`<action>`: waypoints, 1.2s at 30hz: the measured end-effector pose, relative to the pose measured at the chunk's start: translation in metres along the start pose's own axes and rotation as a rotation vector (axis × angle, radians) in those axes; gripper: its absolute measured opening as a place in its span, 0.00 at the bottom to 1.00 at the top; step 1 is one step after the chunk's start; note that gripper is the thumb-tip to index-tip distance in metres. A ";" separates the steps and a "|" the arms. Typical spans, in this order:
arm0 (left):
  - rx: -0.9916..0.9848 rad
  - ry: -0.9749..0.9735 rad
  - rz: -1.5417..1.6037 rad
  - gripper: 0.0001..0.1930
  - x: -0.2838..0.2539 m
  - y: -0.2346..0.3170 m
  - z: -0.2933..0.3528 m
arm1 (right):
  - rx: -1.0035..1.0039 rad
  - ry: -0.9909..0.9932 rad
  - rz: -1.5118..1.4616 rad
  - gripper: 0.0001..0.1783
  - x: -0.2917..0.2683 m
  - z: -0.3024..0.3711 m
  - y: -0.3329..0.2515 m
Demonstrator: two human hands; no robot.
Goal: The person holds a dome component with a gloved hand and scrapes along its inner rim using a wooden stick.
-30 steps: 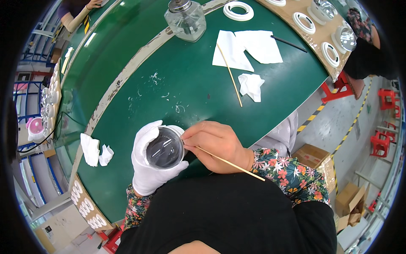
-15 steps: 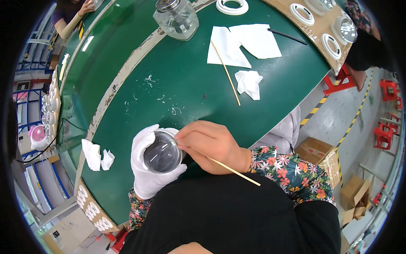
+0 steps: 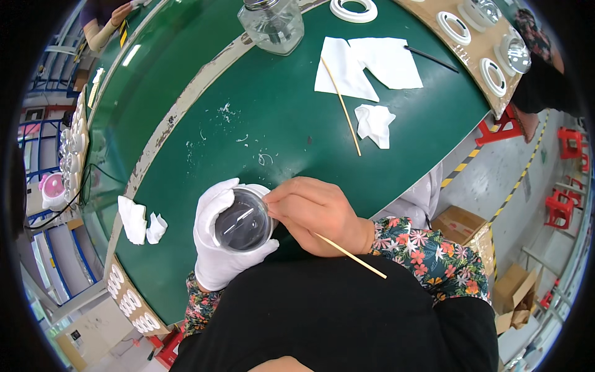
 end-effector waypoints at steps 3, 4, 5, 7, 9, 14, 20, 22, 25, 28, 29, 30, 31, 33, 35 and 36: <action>-0.007 0.006 0.013 0.45 0.001 -0.003 0.003 | 0.035 0.015 -0.021 0.08 -0.002 0.001 0.001; -0.015 0.009 0.022 0.45 0.001 -0.004 0.003 | 0.065 0.021 -0.033 0.08 -0.003 0.002 0.002; -0.015 0.010 0.022 0.45 0.001 -0.004 0.003 | 0.065 0.020 -0.033 0.08 -0.003 0.003 0.001; -0.013 0.010 0.018 0.45 0.001 -0.002 0.003 | 0.049 0.012 -0.043 0.08 -0.003 0.005 0.000; 0.002 0.015 0.012 0.45 0.000 0.000 0.000 | 0.042 0.000 -0.036 0.08 -0.003 0.004 -0.001; -0.002 0.007 -0.003 0.45 0.000 -0.001 0.002 | 0.025 -0.017 -0.024 0.07 0.001 0.003 0.000; 0.026 0.001 0.004 0.45 0.000 0.000 -0.001 | 0.006 0.010 0.002 0.08 0.000 0.001 0.001; 0.028 0.014 -0.011 0.45 0.000 -0.001 0.001 | 0.042 -0.002 -0.034 0.07 0.000 0.000 0.003; 0.026 0.020 0.001 0.45 0.000 -0.001 0.002 | 0.139 -0.021 -0.048 0.07 -0.003 0.004 0.004; 0.028 0.018 -0.018 0.45 0.000 0.002 -0.001 | 0.091 -0.011 -0.081 0.07 -0.002 0.007 0.004; 0.028 0.021 -0.017 0.45 -0.001 0.001 -0.001 | 0.090 -0.013 -0.080 0.07 -0.002 0.007 0.005; 0.039 0.020 -0.021 0.45 0.000 0.001 -0.001 | 0.072 -0.017 -0.070 0.07 -0.001 0.006 0.004; 0.047 0.021 -0.027 0.45 -0.001 0.001 -0.001 | 0.054 -0.022 -0.063 0.07 0.000 0.005 0.003; 0.025 0.013 -0.017 0.45 0.000 -0.002 0.001 | 0.050 -0.031 -0.060 0.07 0.001 0.004 0.003; 0.003 0.001 -0.005 0.45 0.001 -0.003 0.002 | 0.049 -0.038 -0.057 0.07 0.001 0.003 0.003; 0.010 0.008 -0.013 0.45 0.000 -0.001 0.001 | 0.049 -0.038 -0.042 0.07 0.001 0.002 0.001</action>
Point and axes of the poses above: each hand's wrist, its own z-axis away from the middle knuckle, its own x-axis out of the palm, y = z × x, the point moved 8 cm from there along -z, towards the middle knuckle, and after that the axes turned 12 degrees about -y, right-handed, at the moved point
